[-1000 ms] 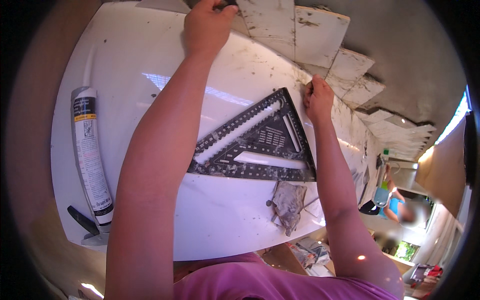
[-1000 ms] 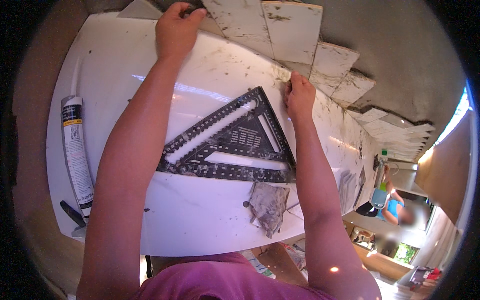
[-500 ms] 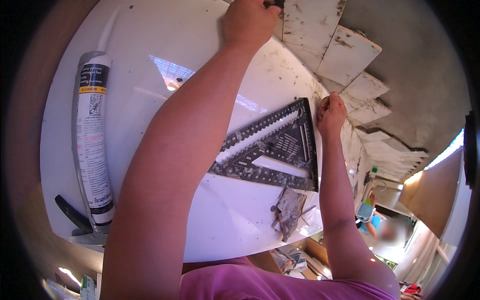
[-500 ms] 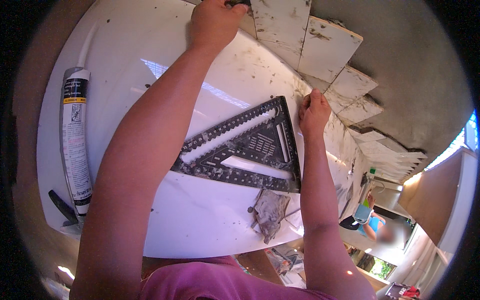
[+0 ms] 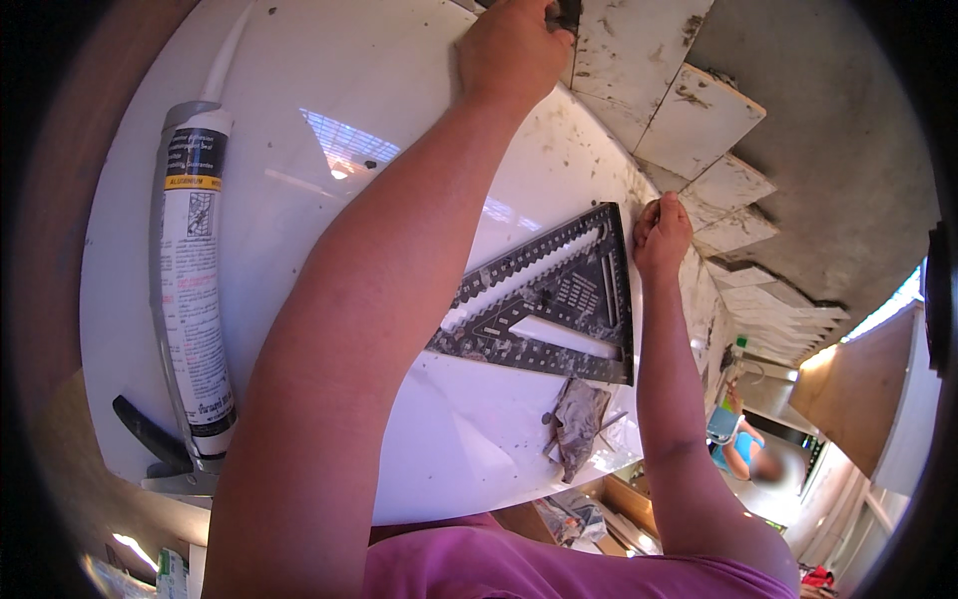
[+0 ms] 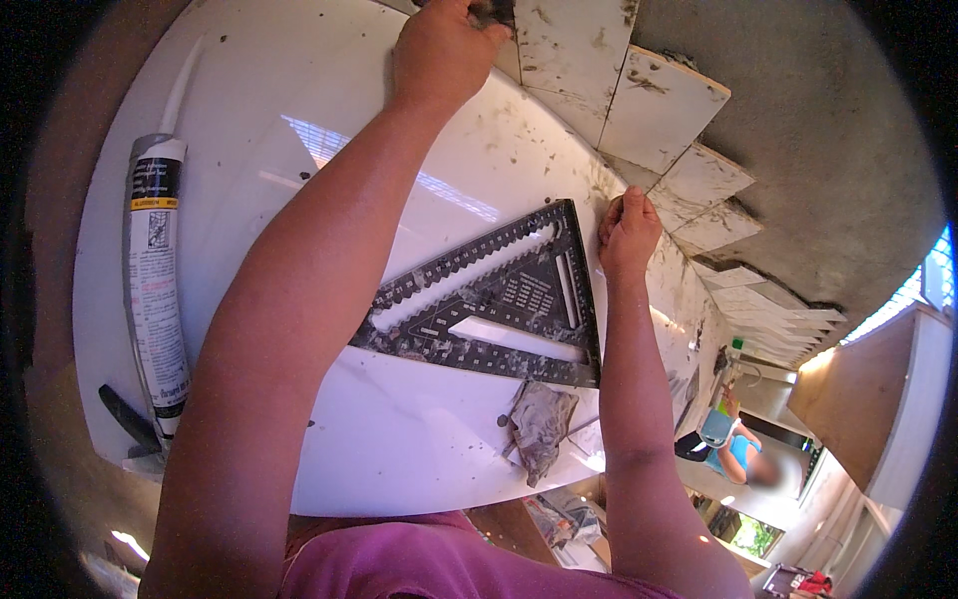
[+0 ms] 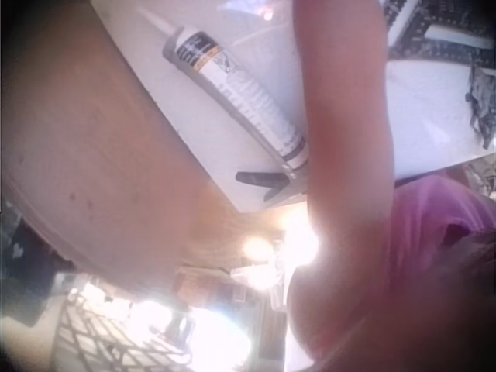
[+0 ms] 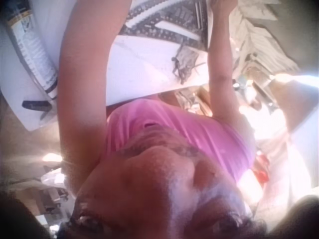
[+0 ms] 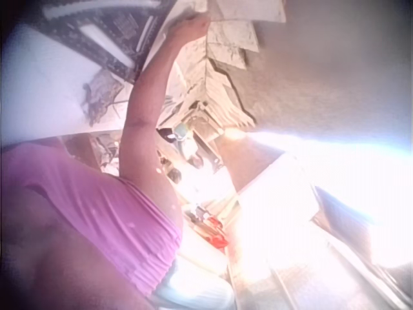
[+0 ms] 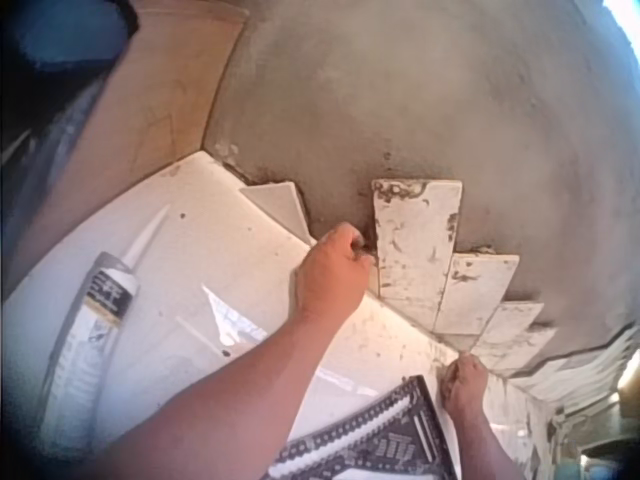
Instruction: The person mixes cement on the floor using a trowel and a flat board, then moves to a table to arrange rectangular tiles in a pattern using a triangular ruler.
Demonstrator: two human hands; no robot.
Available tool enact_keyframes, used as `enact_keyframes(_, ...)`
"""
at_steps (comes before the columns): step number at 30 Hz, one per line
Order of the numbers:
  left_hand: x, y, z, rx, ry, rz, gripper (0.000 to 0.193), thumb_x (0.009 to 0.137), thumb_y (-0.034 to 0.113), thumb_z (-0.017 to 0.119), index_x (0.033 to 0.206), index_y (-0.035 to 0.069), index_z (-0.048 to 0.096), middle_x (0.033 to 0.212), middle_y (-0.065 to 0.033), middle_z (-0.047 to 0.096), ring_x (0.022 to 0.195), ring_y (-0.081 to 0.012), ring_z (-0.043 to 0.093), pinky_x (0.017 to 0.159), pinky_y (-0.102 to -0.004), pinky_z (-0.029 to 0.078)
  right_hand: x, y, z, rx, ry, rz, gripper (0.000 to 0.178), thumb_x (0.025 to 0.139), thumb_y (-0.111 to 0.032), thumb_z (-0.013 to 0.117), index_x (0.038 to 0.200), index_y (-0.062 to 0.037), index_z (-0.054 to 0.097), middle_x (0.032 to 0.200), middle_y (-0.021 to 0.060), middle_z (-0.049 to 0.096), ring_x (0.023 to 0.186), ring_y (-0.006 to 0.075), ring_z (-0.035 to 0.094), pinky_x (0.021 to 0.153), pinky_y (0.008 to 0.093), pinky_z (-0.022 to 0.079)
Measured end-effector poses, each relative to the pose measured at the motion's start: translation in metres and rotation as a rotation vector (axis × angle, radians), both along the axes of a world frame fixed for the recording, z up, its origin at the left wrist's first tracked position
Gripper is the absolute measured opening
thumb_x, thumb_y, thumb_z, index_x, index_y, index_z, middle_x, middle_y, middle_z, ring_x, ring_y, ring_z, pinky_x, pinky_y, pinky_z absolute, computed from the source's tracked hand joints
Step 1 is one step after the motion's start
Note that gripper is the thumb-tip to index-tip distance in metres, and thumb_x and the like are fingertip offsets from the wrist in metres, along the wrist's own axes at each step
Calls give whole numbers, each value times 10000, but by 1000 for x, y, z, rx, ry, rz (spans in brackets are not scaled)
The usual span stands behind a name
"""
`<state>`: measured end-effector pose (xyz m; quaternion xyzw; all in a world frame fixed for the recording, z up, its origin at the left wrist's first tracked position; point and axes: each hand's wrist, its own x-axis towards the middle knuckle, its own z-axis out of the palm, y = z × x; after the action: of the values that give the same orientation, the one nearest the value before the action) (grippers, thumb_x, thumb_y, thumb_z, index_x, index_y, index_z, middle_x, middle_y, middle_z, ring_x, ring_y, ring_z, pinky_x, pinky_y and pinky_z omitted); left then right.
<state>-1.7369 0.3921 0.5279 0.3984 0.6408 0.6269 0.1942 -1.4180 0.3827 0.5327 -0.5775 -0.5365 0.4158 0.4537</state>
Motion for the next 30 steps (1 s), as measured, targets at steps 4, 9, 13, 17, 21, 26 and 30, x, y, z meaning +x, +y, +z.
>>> enact_keyframes(4,0,0,5,-121,50,-25,286,824,209,718,1032,66,582,994,-171,700,976,-378,672,819,-481,532,0,0,-2,7,6,-24,402,1040,-314,563,710,-104,470,555,12,450,394,104,352,358,276,278)
enact_keyframes(9,-2,-2,12,-176,4,-22,306,816,246,733,996,59,572,922,-193,699,933,-401,675,814,-493,532,0,-3,-2,19,-1,-14,427,1034,-333,578,690,-104,471,559,2,451,393,98,353,357,269,266)
enact_keyframes(13,-3,-3,10,-143,-48,-12,349,795,285,762,982,56,577,893,-198,701,920,-412,675,818,-487,533,1,-3,-2,18,-40,-17,444,1030,-325,585,674,-74,494,555,-6,448,435,99,369,405,287,305)
enact_keyframes(17,7,0,1,-108,43,26,367,801,378,795,983,79,689,829,-108,718,776,-300,686,709,-413,530,-15,8,-5,88,-467,-103,461,1009,-327,602,677,-8,571,578,8,504,527,110,435,513,309,374)
enact_keyframes(21,7,3,-5,-80,51,35,381,793,404,795,971,89,674,844,-123,716,798,-350,681,711,-449,529,-78,15,25,110,-634,-44,517,977,-393,626,677,29,644,597,49,590,560,127,518,557,313,421)
enact_keyframes(26,7,6,-6,-81,42,24,380,791,389,802,969,81,670,844,-136,714,791,-334,686,705,-442,530,-113,32,40,138,-717,-80,517,983,-396,629,676,18,647,594,44,596,551,106,530,535,287,412)
enact_keyframes(30,8,1,4,-156,17,-13,335,817,343,773,958,66,649,914,-82,691,854,-314,658,725,-434,514,-112,45,32,140,-608,-85,533,973,-415,634,687,34,663,586,74,606,545,149,558,552,326,438)
